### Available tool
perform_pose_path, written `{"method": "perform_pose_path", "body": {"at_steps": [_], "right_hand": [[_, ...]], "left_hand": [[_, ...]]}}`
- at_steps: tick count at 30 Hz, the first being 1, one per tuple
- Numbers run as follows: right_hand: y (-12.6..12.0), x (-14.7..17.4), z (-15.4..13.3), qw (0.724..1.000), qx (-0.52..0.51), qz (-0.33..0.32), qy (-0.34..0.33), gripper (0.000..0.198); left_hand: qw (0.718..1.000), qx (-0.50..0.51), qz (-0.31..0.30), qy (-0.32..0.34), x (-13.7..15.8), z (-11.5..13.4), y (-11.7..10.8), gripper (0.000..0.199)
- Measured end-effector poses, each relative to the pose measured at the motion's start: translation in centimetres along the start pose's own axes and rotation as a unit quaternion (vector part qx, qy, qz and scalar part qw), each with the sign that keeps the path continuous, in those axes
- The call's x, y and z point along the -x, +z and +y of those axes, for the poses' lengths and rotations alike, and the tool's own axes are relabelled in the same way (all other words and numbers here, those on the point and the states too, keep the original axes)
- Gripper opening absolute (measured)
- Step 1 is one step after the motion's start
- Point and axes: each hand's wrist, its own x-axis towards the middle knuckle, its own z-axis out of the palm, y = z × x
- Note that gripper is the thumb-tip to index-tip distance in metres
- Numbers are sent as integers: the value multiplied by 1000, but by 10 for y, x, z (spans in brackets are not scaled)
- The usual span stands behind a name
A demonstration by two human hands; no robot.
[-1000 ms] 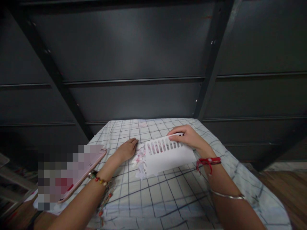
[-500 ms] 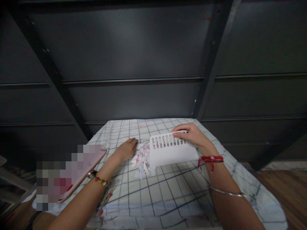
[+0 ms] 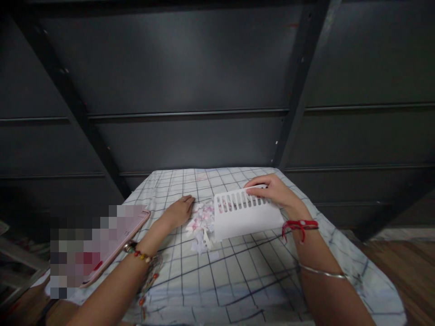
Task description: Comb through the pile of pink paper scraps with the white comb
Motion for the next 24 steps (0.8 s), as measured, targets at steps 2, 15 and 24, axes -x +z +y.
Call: {"method": "perform_pose_path", "body": {"at_steps": [2,15,24], "right_hand": [[0,0,-1,1000,4,-17,2,24],[-7,2,2,999,5,-42,10,23],[-2,0,6,1000,4,-7,7,25]], "left_hand": [[1000,-1,1,-1,0,0,1,39],[1000,12,13,10,-1,-1,3,38],[1000,7,12,12,-1,-1,2,38]]}}
